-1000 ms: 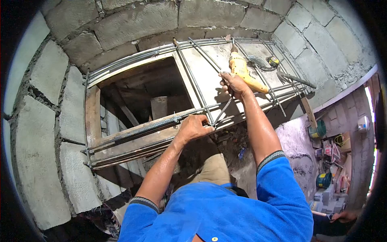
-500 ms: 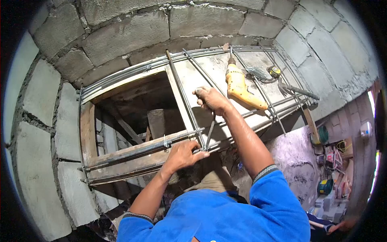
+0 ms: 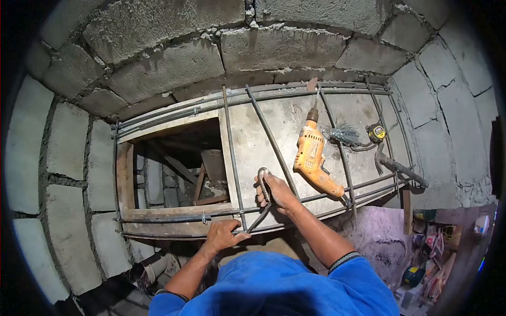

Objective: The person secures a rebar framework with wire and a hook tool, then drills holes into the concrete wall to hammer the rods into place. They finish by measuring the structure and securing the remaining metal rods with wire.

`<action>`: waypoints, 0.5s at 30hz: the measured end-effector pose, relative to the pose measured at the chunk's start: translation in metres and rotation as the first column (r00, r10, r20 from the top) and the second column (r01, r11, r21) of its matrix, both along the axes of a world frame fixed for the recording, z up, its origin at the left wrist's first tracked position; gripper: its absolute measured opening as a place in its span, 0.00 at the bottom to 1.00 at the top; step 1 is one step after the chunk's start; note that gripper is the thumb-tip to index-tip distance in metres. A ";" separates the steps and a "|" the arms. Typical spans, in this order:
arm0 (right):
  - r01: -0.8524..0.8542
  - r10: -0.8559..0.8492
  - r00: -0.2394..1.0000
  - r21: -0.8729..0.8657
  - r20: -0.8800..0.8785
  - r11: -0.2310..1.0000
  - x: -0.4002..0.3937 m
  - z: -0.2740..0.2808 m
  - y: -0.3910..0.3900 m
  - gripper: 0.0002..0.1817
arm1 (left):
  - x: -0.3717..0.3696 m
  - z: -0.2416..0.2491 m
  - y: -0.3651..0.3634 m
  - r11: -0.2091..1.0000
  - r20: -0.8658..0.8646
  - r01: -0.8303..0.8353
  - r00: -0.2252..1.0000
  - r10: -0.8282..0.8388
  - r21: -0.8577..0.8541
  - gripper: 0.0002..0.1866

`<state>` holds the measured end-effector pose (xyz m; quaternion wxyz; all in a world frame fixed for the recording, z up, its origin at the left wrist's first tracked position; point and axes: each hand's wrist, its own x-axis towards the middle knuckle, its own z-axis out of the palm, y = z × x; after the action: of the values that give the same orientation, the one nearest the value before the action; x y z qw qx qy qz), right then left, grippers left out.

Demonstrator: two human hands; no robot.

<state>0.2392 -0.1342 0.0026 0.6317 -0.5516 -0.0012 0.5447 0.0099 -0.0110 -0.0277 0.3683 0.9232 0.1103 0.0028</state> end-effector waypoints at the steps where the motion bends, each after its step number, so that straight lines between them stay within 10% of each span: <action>1: -0.005 0.005 1.000 -0.022 0.013 1.000 0.001 0.004 -0.001 0.27 | 0.000 0.000 -0.001 1.000 -0.009 -0.001 1.000 0.002 0.022 0.31; 8: -0.016 0.021 0.999 -0.108 0.047 0.994 0.001 0.017 -0.009 0.28 | 0.003 0.007 -0.005 0.997 -0.038 -0.050 0.998 0.053 0.063 0.30; 12: 0.108 -0.098 0.963 0.025 -0.250 0.994 -0.007 -0.007 -0.006 0.24 | 0.005 0.016 -0.007 0.996 -0.145 -0.085 0.985 0.089 0.037 0.31; 15: 0.224 -0.173 0.957 -0.216 0.235 0.950 -0.025 -0.020 0.022 0.19 | 0.007 0.016 -0.006 0.996 -0.206 -0.089 0.975 0.087 0.000 0.32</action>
<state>0.2138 -0.1121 -0.0174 0.6083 -0.6764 0.0529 0.4119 0.0166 -0.0166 -0.0120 0.3586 0.9109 0.1888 -0.0771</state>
